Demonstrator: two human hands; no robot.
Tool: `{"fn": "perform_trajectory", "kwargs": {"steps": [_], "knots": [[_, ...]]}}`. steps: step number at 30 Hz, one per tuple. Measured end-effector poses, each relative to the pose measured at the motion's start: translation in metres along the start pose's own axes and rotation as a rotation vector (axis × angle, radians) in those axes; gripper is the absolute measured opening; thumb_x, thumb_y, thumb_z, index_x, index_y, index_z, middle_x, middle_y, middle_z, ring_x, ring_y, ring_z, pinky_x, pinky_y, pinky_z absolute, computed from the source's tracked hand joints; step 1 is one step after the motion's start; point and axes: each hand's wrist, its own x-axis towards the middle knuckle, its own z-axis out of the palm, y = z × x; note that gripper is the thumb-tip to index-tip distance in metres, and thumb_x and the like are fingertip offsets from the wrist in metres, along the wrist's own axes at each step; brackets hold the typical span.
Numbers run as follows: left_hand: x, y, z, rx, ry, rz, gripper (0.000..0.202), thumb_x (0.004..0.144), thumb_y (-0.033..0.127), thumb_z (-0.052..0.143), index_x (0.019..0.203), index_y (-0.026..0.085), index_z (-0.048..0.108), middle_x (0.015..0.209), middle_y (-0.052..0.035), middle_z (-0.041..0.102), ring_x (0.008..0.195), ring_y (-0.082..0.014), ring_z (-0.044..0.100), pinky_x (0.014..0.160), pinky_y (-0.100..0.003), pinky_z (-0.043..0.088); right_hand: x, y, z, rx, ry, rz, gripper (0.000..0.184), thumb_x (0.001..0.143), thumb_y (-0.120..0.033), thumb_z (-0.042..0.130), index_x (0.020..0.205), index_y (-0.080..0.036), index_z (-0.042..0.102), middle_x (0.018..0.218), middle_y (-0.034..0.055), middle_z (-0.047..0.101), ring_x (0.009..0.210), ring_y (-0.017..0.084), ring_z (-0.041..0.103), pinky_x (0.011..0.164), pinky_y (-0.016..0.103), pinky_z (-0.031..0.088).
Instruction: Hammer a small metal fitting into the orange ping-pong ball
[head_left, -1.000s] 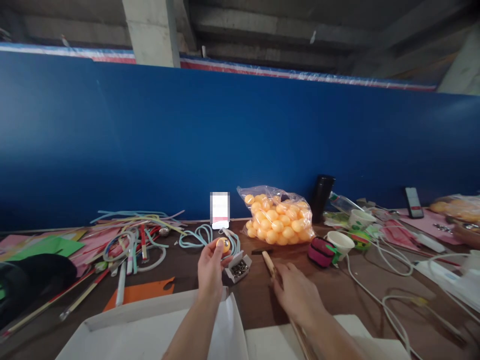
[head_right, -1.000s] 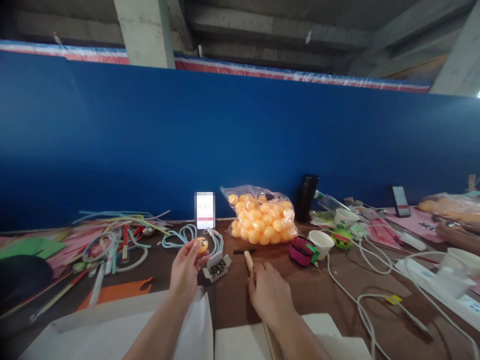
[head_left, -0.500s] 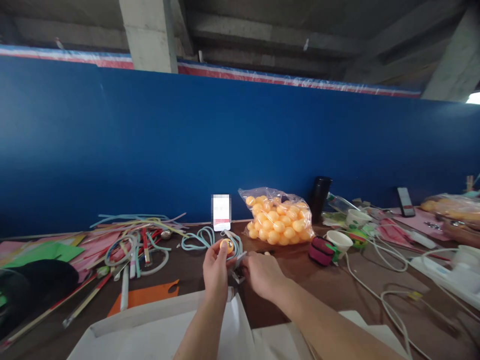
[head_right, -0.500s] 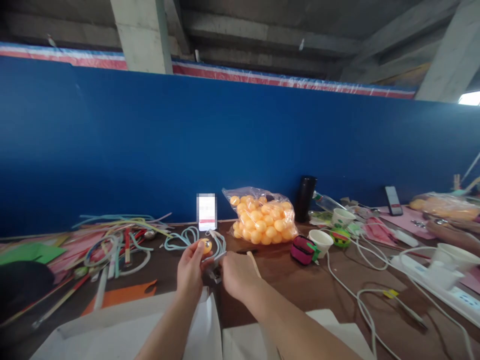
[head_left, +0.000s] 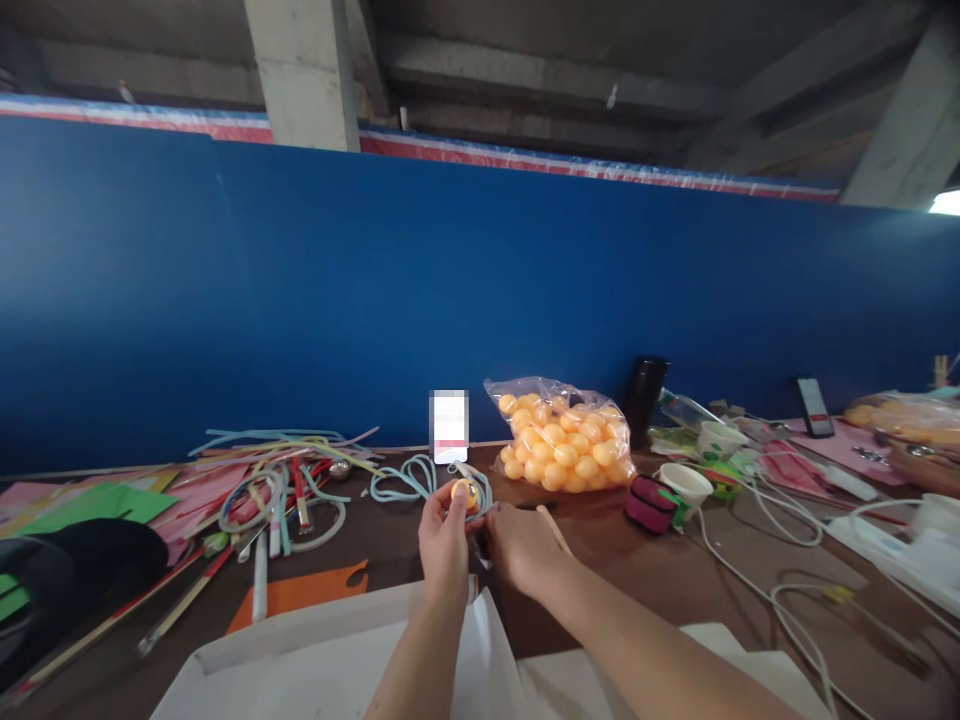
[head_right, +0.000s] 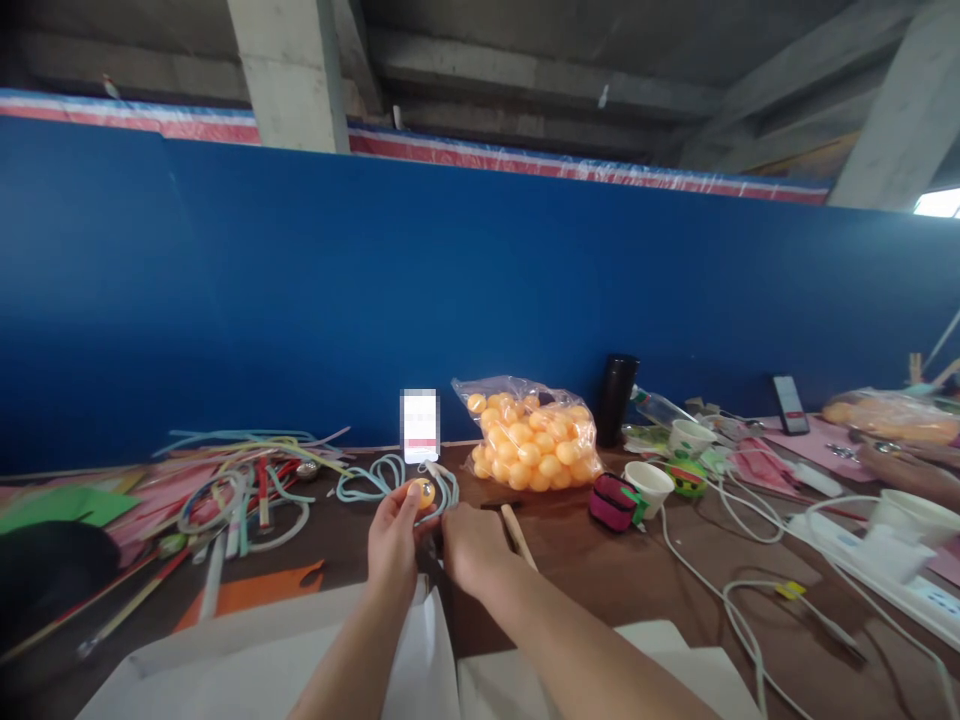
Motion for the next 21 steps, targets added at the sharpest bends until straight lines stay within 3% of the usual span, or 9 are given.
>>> {"fn": "perform_trajectory", "kwargs": {"steps": [7,14,18,21], "knots": [[0.001,0.0,0.001,0.004,-0.001,0.001,0.046,0.068,0.047,0.073,0.1,0.014,0.064,0.09,-0.0075,0.067,0.073,-0.0167,0.065,0.061,-0.028,0.054,-0.002,0.012,0.008,0.14,0.087,0.028,0.018,0.08,-0.019,0.053,0.09,-0.018,0.068,0.094,0.0122,0.072,0.086,0.027,0.069,0.072,0.033,0.045],[-0.003,0.004,0.002,0.005,0.006,-0.006,0.046,0.069,0.046,0.073,0.1,0.014,0.064,0.092,-0.0079,0.066,0.073,-0.0157,0.064,0.061,-0.028,0.055,-0.005,0.034,0.016,0.554,0.185,0.028,0.014,0.081,-0.024,0.054,0.086,-0.019,0.066,0.088,0.0049,0.072,0.084,0.02,0.066,0.072,0.026,0.044],[-0.005,0.007,0.004,-0.005,0.016,-0.015,0.044,0.067,0.045,0.075,0.098,0.015,0.065,0.09,-0.0063,0.066,0.072,-0.0152,0.064,0.059,-0.026,0.054,-0.004,0.043,0.02,0.862,0.19,0.05,0.014,0.08,-0.026,0.056,0.08,-0.016,0.065,0.078,0.0032,0.07,0.071,0.016,0.063,0.065,0.024,0.046],[-0.006,0.009,0.005,-0.007,0.021,-0.028,0.043,0.067,0.044,0.075,0.097,0.015,0.065,0.09,-0.0062,0.065,0.071,-0.0143,0.064,0.058,-0.025,0.053,-0.003,0.048,0.024,1.091,0.155,0.114,0.015,0.078,-0.03,0.059,0.077,-0.016,0.064,0.06,-0.0019,0.062,0.053,0.012,0.056,0.05,0.021,0.041]]}}
